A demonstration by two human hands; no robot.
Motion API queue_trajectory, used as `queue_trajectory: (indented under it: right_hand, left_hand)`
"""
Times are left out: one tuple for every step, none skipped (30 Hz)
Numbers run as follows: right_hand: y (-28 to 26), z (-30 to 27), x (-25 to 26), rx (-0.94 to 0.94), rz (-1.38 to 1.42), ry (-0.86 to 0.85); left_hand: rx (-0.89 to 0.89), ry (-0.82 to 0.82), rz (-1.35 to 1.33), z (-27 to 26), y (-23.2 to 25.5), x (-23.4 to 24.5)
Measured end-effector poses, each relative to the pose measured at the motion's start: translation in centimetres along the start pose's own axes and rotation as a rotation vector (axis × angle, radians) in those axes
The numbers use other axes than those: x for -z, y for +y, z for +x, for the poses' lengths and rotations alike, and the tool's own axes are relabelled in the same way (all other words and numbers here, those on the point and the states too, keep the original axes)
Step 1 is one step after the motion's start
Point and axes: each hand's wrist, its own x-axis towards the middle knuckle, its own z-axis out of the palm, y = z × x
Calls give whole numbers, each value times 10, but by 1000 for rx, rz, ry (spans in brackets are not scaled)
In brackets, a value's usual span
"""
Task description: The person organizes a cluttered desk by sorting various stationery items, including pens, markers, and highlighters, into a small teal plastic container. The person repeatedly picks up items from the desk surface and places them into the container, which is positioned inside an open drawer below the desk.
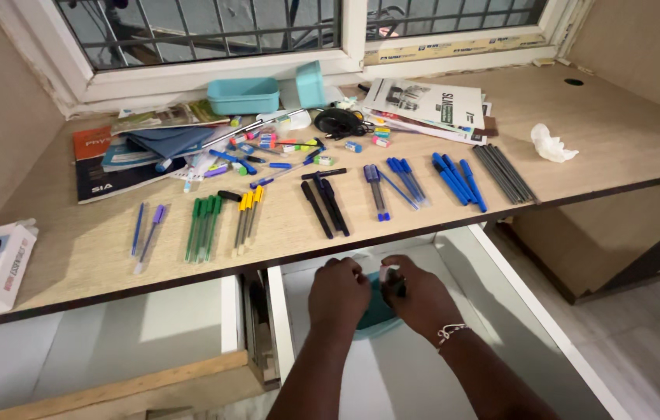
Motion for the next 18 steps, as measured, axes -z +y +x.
queue_trajectory:
  right_hand:
    - [3,1,-2,20,-81,-1]
    - [5,2,-4,42,-161,0]
    - [7,2,-6,38,-238,-47]
    - [9,2,-9,35,-313,-92]
    - [10,2,-12,32,-388,-138]
    - [11,2,-15,28,-436,-143]
    - [10,3,-20,24,-485,-148]
    - [10,3,-23,17,-533,-155]
    - [9,3,-24,13,-536,-179]
    - [7,3,-24,9,-539,-202]
    - [5,4,-24,4,-543,-225]
    - [3,4,-24,-27,-543,-227]
    - [4,4,-23,-58,-543,-228]
    - [6,4,-24,-87,-544,-233]
    - [8,6,-24,-97,-567,-246]
    - [11,7,-24,-109,-592,-259]
    - [15,8,-24,-121,-617,-272]
    - [17,10,-23,-126,-634,-289]
  left_hand:
    - [20,12,29,-2,1,1]
    - [40,25,59,-3,2,4]
    - [45,-20,129,-5,3,6]
    - [49,-63,201,-7,4,8]
    - [54,-106,273,-8,5,10]
    - [89,-135,213,-7,6,11]
    - [123,-163,154,-7,6,10]
    - [156,-194,94,-8,5,9]
    - [125,-177,105,-9,4,8]
    - [93,-161,114,-11,4,6]
    - [61,-145,124,-12,4,5]
    - [46,-130,120,-13,3,4]
    - [30,-115,115,-14,4,2]
    - [18,-100,110,-15,3,2]
    - [46,-122,93,-14,3,3]
    - [72,-146,74,-13,4,4]
    - [98,-170,55,-13,6,5]
    - [96,-187,56,-13,8,7]
